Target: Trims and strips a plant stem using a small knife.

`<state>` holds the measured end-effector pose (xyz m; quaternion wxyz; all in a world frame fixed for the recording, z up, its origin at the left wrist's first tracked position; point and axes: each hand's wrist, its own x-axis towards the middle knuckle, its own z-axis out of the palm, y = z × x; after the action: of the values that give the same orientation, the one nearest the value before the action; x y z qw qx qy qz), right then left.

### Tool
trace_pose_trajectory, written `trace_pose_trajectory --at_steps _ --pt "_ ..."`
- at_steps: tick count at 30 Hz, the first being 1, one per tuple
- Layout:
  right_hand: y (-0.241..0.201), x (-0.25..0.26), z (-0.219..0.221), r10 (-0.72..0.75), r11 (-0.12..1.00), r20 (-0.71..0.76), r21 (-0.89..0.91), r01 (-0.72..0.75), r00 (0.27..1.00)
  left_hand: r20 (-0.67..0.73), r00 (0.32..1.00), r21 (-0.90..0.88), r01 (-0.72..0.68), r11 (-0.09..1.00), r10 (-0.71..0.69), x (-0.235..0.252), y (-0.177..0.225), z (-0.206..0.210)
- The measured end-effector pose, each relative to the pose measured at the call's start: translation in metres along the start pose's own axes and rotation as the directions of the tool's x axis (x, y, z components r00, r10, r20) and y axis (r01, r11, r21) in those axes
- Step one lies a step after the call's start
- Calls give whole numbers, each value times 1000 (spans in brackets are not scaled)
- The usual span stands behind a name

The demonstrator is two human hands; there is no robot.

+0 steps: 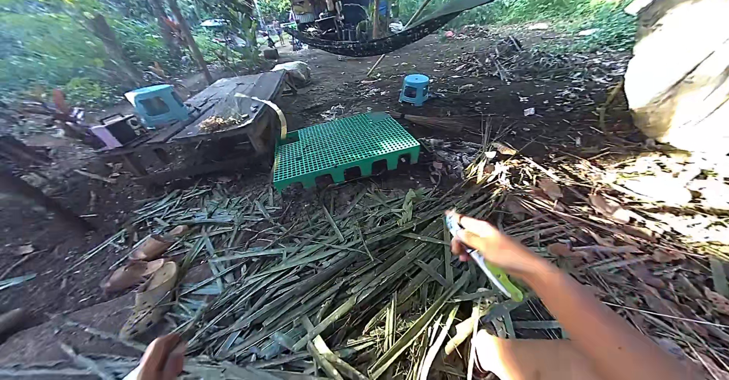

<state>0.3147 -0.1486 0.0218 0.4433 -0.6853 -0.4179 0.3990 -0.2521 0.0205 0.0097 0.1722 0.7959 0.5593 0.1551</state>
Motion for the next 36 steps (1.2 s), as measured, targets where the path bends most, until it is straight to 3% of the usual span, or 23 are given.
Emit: trace_pose_trajectory --at_steps 3,6,10,17,21,29,34,36 --pt "-15 -9 51 -66 996 236 75 49 970 58 991 -193 -106 975 120 15 89 17" --pt "-28 -24 89 -140 968 398 247 41 906 150 974 -378 -100 920 168 10 164 30" --pt "-31 -40 124 -269 875 442 484 25 856 267 921 -458 -137 878 283 -3 211 46" --pt "-29 -50 147 -277 819 387 573 6 879 365 821 -495 -228 838 439 -7 241 61" --pt "-25 -51 150 -263 810 338 586 16 904 394 794 -541 -206 815 463 -7 245 66" --pt "-31 -49 136 -272 766 189 637 93 943 431 798 -600 -95 794 421 -8 247 57" --pt "-42 -26 99 -152 681 -100 711 177 983 523 768 -658 88 747 370 -7 232 47" --pt "-45 -29 91 -167 676 -42 722 146 985 551 754 -679 157 717 357 -7 230 45"
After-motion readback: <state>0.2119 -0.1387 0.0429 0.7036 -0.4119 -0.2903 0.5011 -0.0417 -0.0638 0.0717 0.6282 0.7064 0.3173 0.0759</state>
